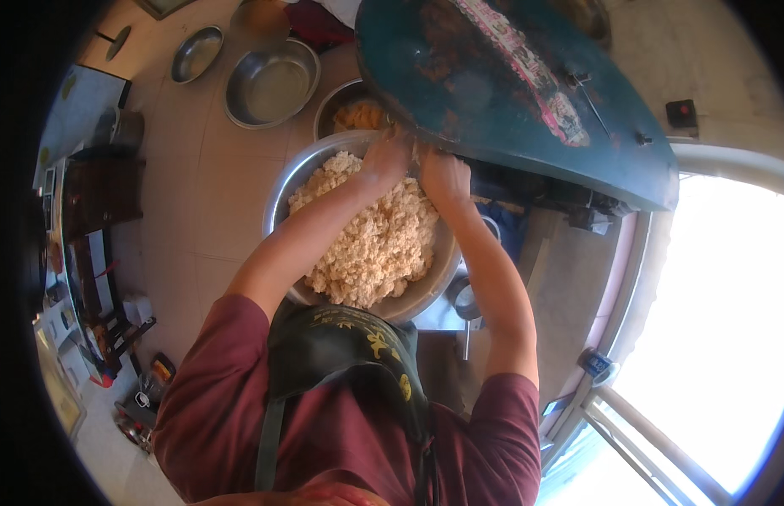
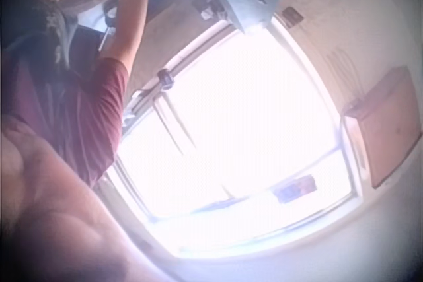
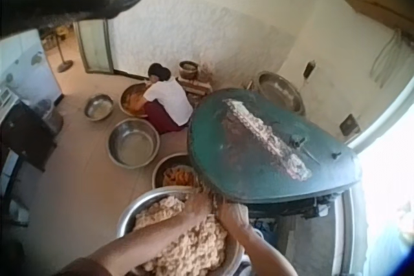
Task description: The person mixes dough in a large metal bowl by hand and uses a metal scraper to feed the mixture into a processing machine.
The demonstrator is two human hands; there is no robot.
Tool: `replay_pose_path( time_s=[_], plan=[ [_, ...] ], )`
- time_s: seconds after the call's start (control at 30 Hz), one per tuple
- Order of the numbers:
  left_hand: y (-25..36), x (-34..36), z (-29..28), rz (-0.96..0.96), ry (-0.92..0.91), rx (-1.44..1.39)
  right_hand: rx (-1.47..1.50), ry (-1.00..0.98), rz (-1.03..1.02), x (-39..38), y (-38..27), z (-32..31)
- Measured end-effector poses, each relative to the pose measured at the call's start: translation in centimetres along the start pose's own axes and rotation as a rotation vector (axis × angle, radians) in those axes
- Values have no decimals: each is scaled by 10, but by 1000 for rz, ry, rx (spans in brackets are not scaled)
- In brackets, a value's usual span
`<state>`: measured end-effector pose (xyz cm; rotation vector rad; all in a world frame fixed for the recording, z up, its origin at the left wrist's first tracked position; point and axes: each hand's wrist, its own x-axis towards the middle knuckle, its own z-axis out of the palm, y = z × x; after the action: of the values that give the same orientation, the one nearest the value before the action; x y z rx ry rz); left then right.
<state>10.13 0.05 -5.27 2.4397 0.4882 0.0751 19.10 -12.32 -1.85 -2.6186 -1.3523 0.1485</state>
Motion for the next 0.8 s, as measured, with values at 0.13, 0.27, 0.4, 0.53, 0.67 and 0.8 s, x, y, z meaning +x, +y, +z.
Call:
replay_pose_path(
  time_s=[0.13, 0.27, 0.4, 0.53, 0.67, 0.8],
  plan=[
    [-14, -12, 22, 121, 215, 93, -112, -135, 8, -18, -10, -21],
    [0, -11, 4, 173, 112, 137, -154, -93, -42, 18, -2, 4],
    [-23, -23, 20, 284, 225, 317, -143, -140, -17, 9, -14, -15],
    [-23, -15, 27, 225, 183, 76, -105, -230, 98, 1, -29, -35],
    [-20, -10, 27, 220, 116, 149, -156, 6, -66, 34, 1, 6],
    [-12, -30, 12, 109, 198, -63, -120, 122, -168, -3, -9, 2]
  ],
)
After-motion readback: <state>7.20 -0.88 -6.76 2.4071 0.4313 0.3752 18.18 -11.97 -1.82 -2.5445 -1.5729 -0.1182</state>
